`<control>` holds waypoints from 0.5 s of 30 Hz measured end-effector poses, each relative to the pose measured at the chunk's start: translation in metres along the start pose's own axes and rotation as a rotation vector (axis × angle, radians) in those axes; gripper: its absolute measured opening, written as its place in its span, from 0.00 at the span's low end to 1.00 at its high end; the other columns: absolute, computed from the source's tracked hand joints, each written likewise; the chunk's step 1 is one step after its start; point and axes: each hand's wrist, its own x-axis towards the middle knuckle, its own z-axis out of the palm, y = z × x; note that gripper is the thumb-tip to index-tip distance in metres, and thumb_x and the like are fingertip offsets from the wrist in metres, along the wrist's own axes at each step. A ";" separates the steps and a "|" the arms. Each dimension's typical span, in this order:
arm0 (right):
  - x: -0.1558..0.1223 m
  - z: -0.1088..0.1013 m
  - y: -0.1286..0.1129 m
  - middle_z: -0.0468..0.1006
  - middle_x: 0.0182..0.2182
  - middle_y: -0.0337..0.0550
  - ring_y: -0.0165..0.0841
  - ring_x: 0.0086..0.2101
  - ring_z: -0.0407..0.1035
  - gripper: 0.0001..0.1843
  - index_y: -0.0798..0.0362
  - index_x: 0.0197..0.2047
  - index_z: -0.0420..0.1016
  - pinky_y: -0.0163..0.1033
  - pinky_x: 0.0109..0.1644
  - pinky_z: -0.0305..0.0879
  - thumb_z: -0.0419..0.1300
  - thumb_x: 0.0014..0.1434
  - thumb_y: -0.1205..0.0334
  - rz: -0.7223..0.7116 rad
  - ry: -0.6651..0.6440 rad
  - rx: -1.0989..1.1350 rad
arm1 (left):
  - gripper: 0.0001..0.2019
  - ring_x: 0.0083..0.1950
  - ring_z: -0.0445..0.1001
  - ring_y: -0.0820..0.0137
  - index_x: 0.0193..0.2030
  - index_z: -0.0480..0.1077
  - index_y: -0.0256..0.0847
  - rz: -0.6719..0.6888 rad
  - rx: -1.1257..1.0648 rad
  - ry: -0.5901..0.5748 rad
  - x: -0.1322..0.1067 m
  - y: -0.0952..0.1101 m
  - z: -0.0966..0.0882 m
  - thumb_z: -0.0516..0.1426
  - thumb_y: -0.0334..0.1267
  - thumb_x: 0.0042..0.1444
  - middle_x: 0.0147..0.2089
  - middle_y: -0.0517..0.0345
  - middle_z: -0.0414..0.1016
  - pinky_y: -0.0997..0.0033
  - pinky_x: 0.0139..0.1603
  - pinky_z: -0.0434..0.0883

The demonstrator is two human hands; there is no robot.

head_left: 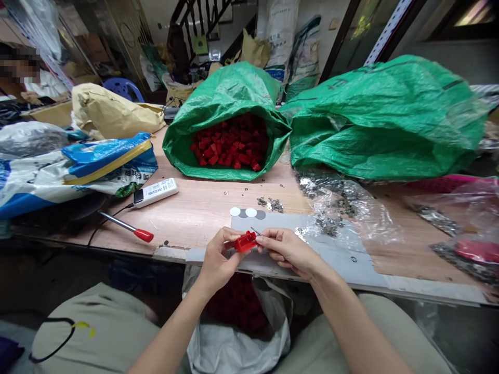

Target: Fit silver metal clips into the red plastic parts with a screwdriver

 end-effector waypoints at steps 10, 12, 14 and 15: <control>0.002 0.002 0.009 0.56 0.15 0.24 0.19 0.14 0.43 0.24 0.51 0.30 0.62 0.26 0.14 0.41 0.64 0.55 0.39 -0.023 -0.042 -0.099 | 0.10 0.50 0.78 0.66 0.43 0.66 0.43 0.095 -0.001 -0.014 -0.002 -0.004 0.001 0.62 0.29 0.57 0.44 0.55 0.73 0.66 0.49 0.78; 0.002 0.001 0.008 0.57 0.16 0.25 0.19 0.14 0.43 0.24 0.52 0.31 0.65 0.26 0.13 0.42 0.64 0.54 0.39 -0.002 -0.043 -0.067 | 0.11 0.51 0.78 0.66 0.42 0.67 0.43 0.120 0.033 -0.010 -0.002 -0.003 0.002 0.62 0.28 0.57 0.43 0.55 0.74 0.61 0.54 0.76; 0.002 0.002 0.007 0.54 0.16 0.24 0.18 0.14 0.41 0.24 0.53 0.34 0.69 0.26 0.13 0.41 0.66 0.53 0.40 0.009 -0.028 -0.079 | 0.11 0.51 0.77 0.67 0.43 0.68 0.43 0.165 0.062 -0.027 -0.002 -0.003 0.001 0.62 0.26 0.56 0.43 0.56 0.75 0.54 0.61 0.71; 0.002 0.003 0.006 0.52 0.15 0.23 0.18 0.14 0.41 0.24 0.54 0.35 0.71 0.26 0.13 0.42 0.66 0.53 0.40 0.012 -0.027 -0.091 | 0.11 0.50 0.77 0.67 0.43 0.69 0.43 0.185 0.065 -0.033 -0.002 -0.004 0.001 0.62 0.26 0.56 0.43 0.57 0.76 0.52 0.64 0.69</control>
